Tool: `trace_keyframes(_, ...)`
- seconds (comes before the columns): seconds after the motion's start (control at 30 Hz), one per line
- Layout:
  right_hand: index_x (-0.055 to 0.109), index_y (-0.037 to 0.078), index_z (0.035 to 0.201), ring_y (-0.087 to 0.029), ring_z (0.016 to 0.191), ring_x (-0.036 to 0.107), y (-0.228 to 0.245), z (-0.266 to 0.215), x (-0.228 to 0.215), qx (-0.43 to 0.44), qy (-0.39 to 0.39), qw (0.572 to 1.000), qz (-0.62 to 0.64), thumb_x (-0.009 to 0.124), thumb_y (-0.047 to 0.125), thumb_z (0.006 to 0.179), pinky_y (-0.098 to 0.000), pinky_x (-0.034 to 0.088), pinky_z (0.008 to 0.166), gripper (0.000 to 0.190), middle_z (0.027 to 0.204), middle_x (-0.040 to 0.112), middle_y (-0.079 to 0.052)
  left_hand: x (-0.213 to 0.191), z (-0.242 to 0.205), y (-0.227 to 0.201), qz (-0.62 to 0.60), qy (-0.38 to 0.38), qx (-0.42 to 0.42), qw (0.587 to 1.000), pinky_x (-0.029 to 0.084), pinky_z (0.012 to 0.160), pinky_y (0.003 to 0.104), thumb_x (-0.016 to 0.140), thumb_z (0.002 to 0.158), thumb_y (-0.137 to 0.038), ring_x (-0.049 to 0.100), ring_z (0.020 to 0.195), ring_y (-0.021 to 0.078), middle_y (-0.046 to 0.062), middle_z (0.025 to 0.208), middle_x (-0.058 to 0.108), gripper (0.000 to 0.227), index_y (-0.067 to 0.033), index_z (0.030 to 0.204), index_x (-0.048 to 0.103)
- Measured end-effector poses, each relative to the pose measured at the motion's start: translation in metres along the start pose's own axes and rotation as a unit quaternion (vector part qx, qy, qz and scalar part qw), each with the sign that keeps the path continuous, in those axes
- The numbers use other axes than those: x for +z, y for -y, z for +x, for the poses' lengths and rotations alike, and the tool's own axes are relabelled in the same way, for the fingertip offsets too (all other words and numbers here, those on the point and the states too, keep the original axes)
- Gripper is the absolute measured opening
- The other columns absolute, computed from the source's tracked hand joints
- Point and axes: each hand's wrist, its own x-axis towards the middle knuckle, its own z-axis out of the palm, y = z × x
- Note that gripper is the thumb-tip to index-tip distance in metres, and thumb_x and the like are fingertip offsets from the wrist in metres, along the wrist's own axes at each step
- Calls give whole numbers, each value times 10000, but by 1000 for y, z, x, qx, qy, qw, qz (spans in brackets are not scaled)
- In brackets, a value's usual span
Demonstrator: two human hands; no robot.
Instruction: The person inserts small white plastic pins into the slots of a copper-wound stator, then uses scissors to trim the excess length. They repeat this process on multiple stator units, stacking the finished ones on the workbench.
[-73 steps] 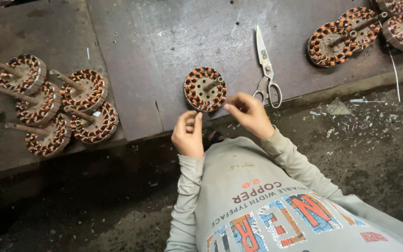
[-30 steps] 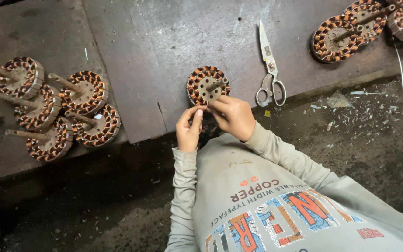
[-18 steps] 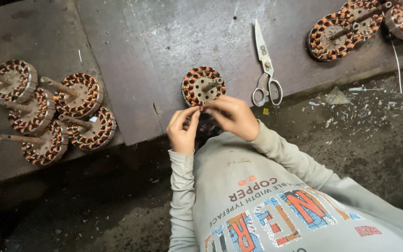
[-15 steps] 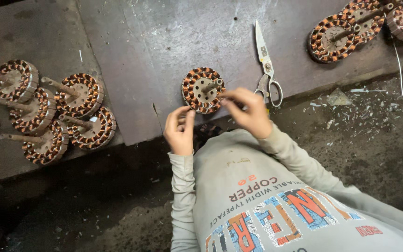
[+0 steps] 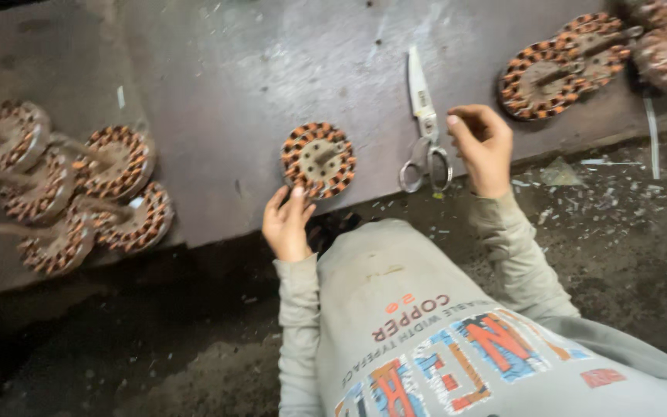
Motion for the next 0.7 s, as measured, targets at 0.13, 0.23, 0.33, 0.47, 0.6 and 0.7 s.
trace_keyframes(0.13, 702, 52, 1118, -30, 742, 578, 7, 26, -7, -8, 8, 1000, 4, 731, 178, 997, -189, 438, 592, 178, 900, 668, 36, 5, -3, -7, -12, 2, -20, 1000, 624, 773, 340, 738, 918, -150, 713, 929, 204, 148, 1107, 712, 555, 56, 1375, 498)
trace_keyframes(0.23, 703, 43, 1138, -43, 741, 575, 1, 55, -18, -46, 14, 998, 41, 728, 169, 1004, -205, 431, 591, 186, 907, 673, 26, 10, -5, -5, -1, -17, -7, 1000, 613, 760, 320, 731, 917, -150, 735, 925, 197, 128, 1101, 720, 560, 42, 1378, 478)
trace_keyframes(0.33, 706, 34, 1121, -49, 731, 586, -19, 95, -30, -74, 13, 997, 21, 721, 160, 1019, -211, 438, 590, 163, 882, 671, 23, 10, -11, 1, 17, -45, 46, 998, 595, 738, 306, 737, 927, -126, 734, 880, 196, 146, 1054, 723, 531, 44, 1366, 491)
trace_keyframes(0.47, 727, 12, 1012, -82, 655, 576, -65, 183, -43, -133, -36, 990, -20, 747, 127, 968, -240, 445, 571, 125, 802, 680, -4, 21, -1, 15, 30, -87, 119, 989, 581, 692, 293, 748, 973, -109, 672, 802, 176, 164, 1001, 724, 455, 69, 1335, 536)
trace_keyframes(0.6, 767, 25, 851, -191, 737, 746, -110, 283, -47, -224, -174, 939, -196, 831, 140, 807, -338, 586, 695, 138, 799, 772, -87, 17, -5, 16, 44, -93, 142, 984, 611, 689, 302, 710, 991, -96, 684, 791, 177, 157, 949, 715, 367, 47, 1289, 550)
trace_keyframes(0.7, 752, 45, 801, -320, 749, 742, -130, 318, -43, -126, -265, 911, -289, 911, 312, 751, -423, 557, 707, 315, 802, 783, -144, 19, -14, 5, 63, -62, 176, 980, 637, 728, 299, 648, 1011, -107, 717, 824, 159, 125, 983, 718, 325, 14, 1300, 563)
